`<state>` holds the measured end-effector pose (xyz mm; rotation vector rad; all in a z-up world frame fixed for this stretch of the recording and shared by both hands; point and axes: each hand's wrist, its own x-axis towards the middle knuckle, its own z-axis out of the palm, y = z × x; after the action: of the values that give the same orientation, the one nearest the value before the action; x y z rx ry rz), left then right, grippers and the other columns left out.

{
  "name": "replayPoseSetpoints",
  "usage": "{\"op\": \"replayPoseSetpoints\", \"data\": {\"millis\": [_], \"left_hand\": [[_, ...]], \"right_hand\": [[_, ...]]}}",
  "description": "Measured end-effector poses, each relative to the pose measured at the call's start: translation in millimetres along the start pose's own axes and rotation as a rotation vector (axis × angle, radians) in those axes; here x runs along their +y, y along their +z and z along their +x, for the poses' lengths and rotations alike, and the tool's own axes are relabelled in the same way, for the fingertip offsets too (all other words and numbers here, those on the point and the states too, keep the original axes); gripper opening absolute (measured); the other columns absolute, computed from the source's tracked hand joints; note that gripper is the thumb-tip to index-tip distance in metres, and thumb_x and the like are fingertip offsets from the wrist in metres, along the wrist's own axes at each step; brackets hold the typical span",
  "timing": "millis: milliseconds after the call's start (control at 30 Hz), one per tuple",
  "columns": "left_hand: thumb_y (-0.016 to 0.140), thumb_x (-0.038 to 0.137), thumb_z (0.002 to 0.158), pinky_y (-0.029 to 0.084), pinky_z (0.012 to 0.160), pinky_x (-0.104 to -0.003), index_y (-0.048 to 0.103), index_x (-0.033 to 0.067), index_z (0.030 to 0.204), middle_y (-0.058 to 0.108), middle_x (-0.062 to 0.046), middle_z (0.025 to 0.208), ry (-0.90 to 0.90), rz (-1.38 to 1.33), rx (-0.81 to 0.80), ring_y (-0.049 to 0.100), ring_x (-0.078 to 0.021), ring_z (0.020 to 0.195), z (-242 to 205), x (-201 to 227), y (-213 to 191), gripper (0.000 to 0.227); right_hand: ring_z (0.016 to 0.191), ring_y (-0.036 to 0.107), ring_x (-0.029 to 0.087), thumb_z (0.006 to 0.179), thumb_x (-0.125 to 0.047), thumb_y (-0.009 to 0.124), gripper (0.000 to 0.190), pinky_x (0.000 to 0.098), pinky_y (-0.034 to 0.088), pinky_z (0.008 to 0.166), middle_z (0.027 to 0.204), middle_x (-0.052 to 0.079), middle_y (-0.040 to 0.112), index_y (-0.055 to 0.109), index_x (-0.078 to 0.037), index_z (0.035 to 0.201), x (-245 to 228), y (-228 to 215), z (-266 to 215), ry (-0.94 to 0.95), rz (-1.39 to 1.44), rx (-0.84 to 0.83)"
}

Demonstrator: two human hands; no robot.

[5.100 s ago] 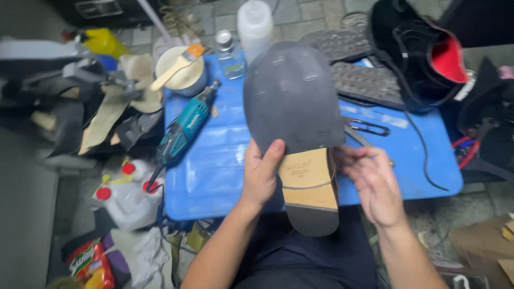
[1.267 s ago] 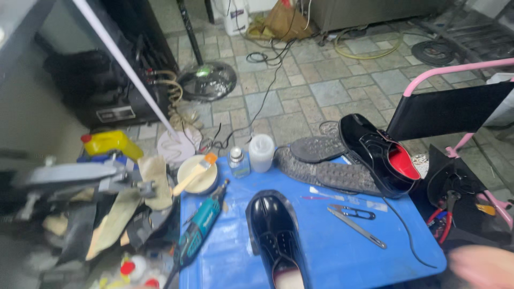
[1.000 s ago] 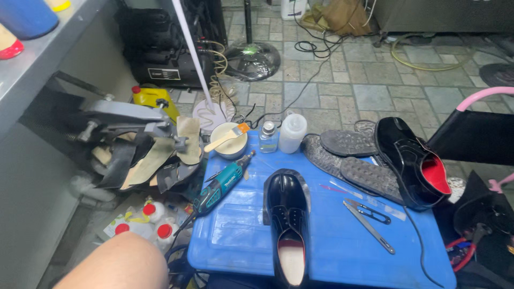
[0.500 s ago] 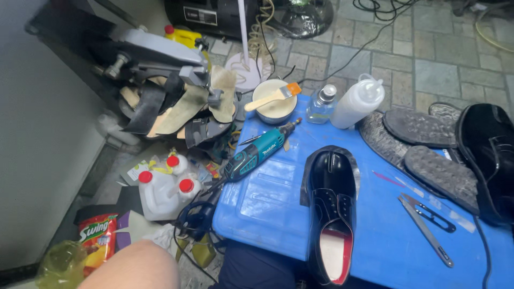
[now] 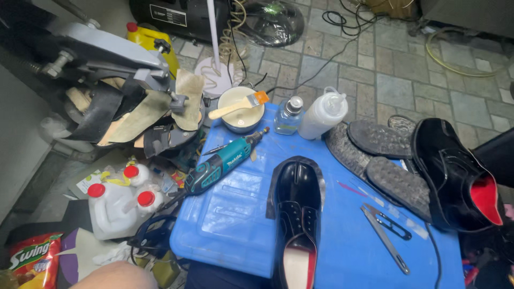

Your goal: The person uses a small metal tool to scrape and trim the sole edge of a black leather shoe. They rotate the shoe to work along the perimeter, then place it down and pick up a second shoe to repeat the same scraping action along the sole edge.

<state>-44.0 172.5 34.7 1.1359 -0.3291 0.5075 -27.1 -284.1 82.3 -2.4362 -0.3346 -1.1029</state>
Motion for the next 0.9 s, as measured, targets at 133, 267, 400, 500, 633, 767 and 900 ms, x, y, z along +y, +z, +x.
{"op": "replayPoseSetpoints", "data": {"millis": [133,267,400,500,633,767,900], "left_hand": [[0.068,0.032,0.1,0.051,0.107,-0.041,0.059,-0.0024,0.127,0.065,-0.021,0.125,-0.041,-0.024,-0.132,0.066,-0.0305,0.118,3,2,25,0.045],[0.068,0.031,0.101,0.052,0.107,-0.041,0.058,-0.003,0.127,0.066,-0.02,0.124,0.068,-0.1,-0.295,0.066,-0.0298,0.118,22,6,56,0.044],[0.068,0.03,0.102,0.052,0.108,-0.041,0.058,-0.0036,0.127,0.066,-0.02,0.124,-0.006,0.101,-0.351,0.066,-0.029,0.118,35,-31,93,0.043],[0.072,0.042,0.087,0.05,0.1,-0.046,0.06,-0.0039,0.129,0.066,-0.023,0.125,-0.295,0.758,-0.276,0.063,-0.0369,0.117,49,-104,114,0.064],[0.082,0.055,0.077,0.042,0.103,-0.05,0.049,-0.0117,0.137,0.06,-0.031,0.129,-0.319,1.068,-0.332,0.052,-0.0457,0.121,63,-173,124,0.095],[0.089,0.062,0.066,0.047,0.101,-0.046,0.059,-0.004,0.123,0.067,-0.024,0.118,-0.523,1.14,-0.478,0.061,-0.0392,0.115,83,-194,133,0.092],[0.09,0.038,0.065,0.061,0.08,-0.039,0.059,0.0012,0.114,0.076,-0.013,0.097,-0.776,0.439,-0.367,0.074,-0.0252,0.088,82,-204,128,0.069]], "right_hand": [[0.102,0.07,0.026,0.092,-0.003,0.072,0.016,0.0334,0.053,0.094,0.109,0.012,0.072,0.069,-0.004,0.108,-20,-20,-37,0.134,-0.002,-0.063],[0.103,0.069,0.026,0.094,-0.003,0.072,0.016,0.0335,0.053,0.094,0.111,0.012,0.072,0.069,-0.004,0.109,-10,15,-44,0.21,-0.02,-0.141],[0.102,0.067,0.033,0.082,-0.011,0.076,0.024,0.0396,0.051,0.093,0.107,0.013,0.07,0.07,-0.004,0.105,12,53,-53,0.251,-0.103,-0.266],[0.102,0.065,0.036,0.078,-0.015,0.08,0.032,0.0413,0.051,0.09,0.107,0.014,0.069,0.072,-0.002,0.106,19,63,-64,0.315,-0.131,-0.313],[0.102,0.068,0.033,0.082,-0.015,0.079,0.03,0.0402,0.053,0.089,0.108,0.012,0.07,0.073,-0.004,0.11,12,69,-71,0.33,-0.159,-0.312],[0.093,0.069,0.029,0.081,-0.011,0.078,0.029,0.0363,0.053,0.08,0.104,0.013,0.071,0.074,-0.003,0.109,3,71,-78,0.367,-0.098,-0.289],[0.089,0.069,0.02,0.084,-0.003,0.07,0.026,0.0284,0.054,0.079,0.109,0.013,0.068,0.069,0.0,0.11,5,75,-86,0.498,0.188,-0.258]]}}
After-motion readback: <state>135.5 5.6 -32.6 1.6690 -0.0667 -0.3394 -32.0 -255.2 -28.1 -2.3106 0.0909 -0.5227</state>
